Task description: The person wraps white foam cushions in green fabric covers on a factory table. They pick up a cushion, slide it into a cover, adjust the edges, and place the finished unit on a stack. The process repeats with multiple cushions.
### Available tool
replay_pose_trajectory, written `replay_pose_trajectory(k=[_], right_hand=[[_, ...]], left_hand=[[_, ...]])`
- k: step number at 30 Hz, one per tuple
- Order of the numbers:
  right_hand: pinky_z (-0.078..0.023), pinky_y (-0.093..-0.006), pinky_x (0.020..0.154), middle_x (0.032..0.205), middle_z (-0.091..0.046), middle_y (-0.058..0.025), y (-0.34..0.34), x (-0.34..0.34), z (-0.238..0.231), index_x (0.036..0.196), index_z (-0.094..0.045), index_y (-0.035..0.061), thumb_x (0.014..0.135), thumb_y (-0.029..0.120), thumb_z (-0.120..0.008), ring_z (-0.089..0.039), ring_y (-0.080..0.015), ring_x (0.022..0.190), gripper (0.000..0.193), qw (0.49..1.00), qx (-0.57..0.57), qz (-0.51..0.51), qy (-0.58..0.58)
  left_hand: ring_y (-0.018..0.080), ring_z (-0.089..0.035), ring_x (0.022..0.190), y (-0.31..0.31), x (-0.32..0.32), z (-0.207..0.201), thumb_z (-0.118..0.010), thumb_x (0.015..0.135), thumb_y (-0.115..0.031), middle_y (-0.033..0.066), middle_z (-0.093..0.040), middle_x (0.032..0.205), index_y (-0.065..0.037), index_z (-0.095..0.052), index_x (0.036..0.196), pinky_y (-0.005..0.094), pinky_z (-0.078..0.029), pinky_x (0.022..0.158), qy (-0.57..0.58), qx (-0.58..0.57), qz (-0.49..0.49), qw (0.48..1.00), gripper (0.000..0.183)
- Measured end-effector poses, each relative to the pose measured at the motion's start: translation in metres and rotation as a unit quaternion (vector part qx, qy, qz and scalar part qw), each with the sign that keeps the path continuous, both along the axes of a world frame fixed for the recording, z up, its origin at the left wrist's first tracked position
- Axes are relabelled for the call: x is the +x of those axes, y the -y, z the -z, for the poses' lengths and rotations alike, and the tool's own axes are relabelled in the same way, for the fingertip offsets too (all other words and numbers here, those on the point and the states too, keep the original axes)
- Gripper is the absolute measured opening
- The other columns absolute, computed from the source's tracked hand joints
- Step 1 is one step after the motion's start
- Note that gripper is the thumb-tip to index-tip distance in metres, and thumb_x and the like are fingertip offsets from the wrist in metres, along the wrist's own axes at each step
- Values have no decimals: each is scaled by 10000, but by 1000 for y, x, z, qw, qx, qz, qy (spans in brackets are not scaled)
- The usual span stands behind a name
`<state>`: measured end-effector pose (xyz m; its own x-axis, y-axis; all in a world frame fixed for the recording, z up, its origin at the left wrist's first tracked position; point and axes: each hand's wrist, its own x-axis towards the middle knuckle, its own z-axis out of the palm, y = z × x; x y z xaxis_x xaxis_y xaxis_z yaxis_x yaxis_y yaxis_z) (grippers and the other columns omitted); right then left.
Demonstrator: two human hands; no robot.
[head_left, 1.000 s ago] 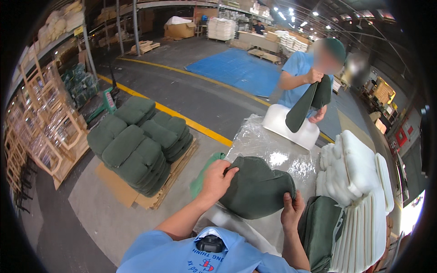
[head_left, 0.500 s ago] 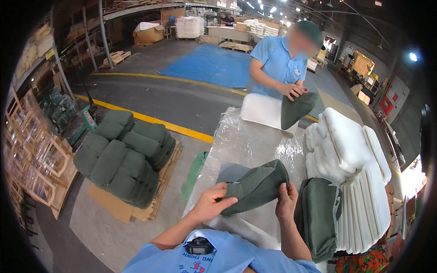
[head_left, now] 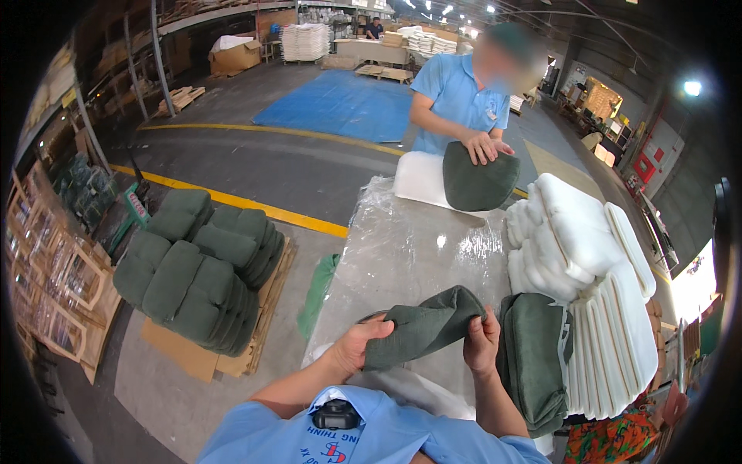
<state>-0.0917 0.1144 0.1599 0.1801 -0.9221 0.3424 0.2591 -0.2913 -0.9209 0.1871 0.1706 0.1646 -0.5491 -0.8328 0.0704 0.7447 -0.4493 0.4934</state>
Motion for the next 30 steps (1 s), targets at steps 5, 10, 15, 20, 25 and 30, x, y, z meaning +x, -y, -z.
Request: replay_pose_trajectory(k=[5,10,15,20,25,30], right_hand=[[-436,-262,861,985,-635,44,4,-5,3,1131,-689,30,1085,307,-710,-538,-78,933,281,998,-13,47,-38],[-439,-256,848,973,-651,44,12,-4,8,1085,-684,38,1098,283,-692,-545,-72,923,246,998,-15,52,-38],[-442,-249,842,970,-652,50,13,-4,27,1080,-675,50,1119,285,-660,-541,-58,914,238,997,25,72,-21],[-450,-232,834,989,-682,43,26,-5,34,1105,-681,48,1129,277,-644,-566,-52,901,234,995,46,81,21],[-459,-231,843,1016,-700,39,27,-10,38,1143,-687,46,1129,255,-642,-587,-54,911,215,995,46,77,35],[-445,-225,795,980,-675,38,24,-4,40,1126,-666,57,1131,242,-635,-570,-46,870,188,992,40,117,25]], left_hand=[[230,-735,1090,2,-8,-1,-719,1014,-368,145,-733,1286,37,-610,1428,348,-587,949,23,34,-39,998,589],[254,-746,1082,-3,-4,-9,-707,1018,-316,157,-744,1249,32,-631,1381,369,-603,955,4,69,-88,994,509],[272,-744,1124,-1,1,-16,-674,978,-148,165,-738,1253,19,-639,1353,406,-599,1018,-29,57,-72,995,412],[260,-727,1164,-7,-10,2,-662,946,-101,160,-719,1301,-3,-635,1362,401,-582,1043,-89,26,-31,995,429],[248,-712,1188,-7,-13,-2,-644,955,-81,138,-716,1310,-21,-634,1358,394,-571,1059,-81,48,-52,994,407],[324,-684,1254,-12,-17,-1,-623,929,-40,170,-681,1382,-28,-612,1382,480,-563,1084,-58,86,-95,990,453]])
